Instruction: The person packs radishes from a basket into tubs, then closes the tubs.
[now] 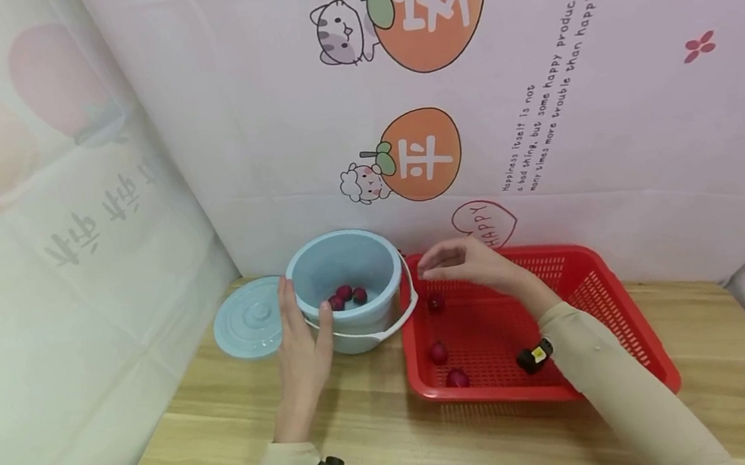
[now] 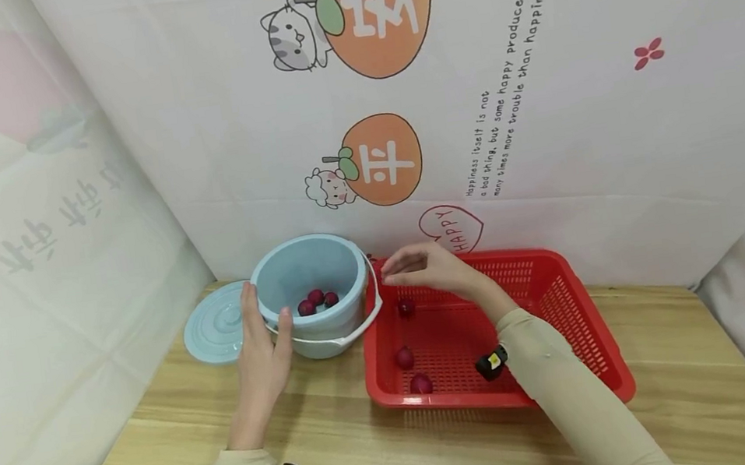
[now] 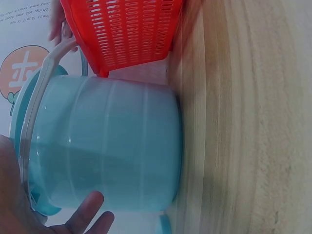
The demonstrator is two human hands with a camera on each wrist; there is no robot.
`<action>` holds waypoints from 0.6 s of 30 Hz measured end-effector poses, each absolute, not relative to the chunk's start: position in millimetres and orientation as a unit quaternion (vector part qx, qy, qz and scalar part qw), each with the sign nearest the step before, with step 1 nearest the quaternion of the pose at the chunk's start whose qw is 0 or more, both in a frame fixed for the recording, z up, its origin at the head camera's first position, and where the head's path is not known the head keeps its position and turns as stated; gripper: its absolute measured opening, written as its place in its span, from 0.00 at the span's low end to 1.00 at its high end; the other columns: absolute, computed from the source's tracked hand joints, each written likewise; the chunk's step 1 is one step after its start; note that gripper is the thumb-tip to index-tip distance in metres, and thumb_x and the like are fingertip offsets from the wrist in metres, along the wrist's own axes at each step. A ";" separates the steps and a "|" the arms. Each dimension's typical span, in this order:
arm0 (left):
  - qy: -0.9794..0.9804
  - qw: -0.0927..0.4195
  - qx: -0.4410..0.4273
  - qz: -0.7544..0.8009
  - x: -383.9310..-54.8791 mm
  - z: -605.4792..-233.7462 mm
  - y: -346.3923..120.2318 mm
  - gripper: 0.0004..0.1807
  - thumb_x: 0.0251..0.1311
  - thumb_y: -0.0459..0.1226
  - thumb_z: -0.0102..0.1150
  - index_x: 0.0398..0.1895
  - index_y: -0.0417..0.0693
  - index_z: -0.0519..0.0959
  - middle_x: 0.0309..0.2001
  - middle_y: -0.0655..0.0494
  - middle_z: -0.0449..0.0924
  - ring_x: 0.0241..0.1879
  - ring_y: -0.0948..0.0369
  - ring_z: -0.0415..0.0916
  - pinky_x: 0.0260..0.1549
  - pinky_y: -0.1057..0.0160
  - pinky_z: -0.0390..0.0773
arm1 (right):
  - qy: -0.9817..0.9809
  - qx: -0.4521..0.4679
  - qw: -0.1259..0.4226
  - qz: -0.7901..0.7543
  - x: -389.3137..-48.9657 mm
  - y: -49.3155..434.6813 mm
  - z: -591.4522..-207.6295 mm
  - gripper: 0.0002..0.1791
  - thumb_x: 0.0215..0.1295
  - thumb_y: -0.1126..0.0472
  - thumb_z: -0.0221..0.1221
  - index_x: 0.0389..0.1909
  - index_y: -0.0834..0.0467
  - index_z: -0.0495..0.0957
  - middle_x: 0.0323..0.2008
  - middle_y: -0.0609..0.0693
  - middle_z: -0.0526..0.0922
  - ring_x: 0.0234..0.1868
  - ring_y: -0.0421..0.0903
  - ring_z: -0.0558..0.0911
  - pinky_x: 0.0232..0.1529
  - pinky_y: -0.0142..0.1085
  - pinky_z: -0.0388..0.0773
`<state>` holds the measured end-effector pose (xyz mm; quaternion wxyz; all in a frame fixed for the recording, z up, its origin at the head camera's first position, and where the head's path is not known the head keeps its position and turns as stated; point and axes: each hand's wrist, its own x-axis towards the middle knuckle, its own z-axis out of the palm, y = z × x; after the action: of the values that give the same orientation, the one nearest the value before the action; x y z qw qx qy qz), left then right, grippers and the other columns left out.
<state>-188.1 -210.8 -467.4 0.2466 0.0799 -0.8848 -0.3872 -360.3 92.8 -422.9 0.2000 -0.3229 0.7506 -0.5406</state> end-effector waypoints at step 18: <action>-0.888 0.246 0.079 -0.381 -186.1 -465.3 -211.0 0.44 0.81 0.61 0.42 0.88 0.56 0.41 0.87 0.59 0.38 0.67 0.40 0.74 0.32 0.43 0.81 | 0.769 -0.409 0.439 -0.222 -342.4 85.7 -455.5 0.22 0.66 0.57 0.73 0.59 0.56 0.82 0.48 0.46 0.85 0.50 0.44 0.82 0.51 0.38 0.82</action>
<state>-186.1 -211.0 -465.3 0.2463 0.0788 -0.8877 -0.3810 -342.4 85.7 -455.5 0.4388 -0.4086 0.7689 -0.2222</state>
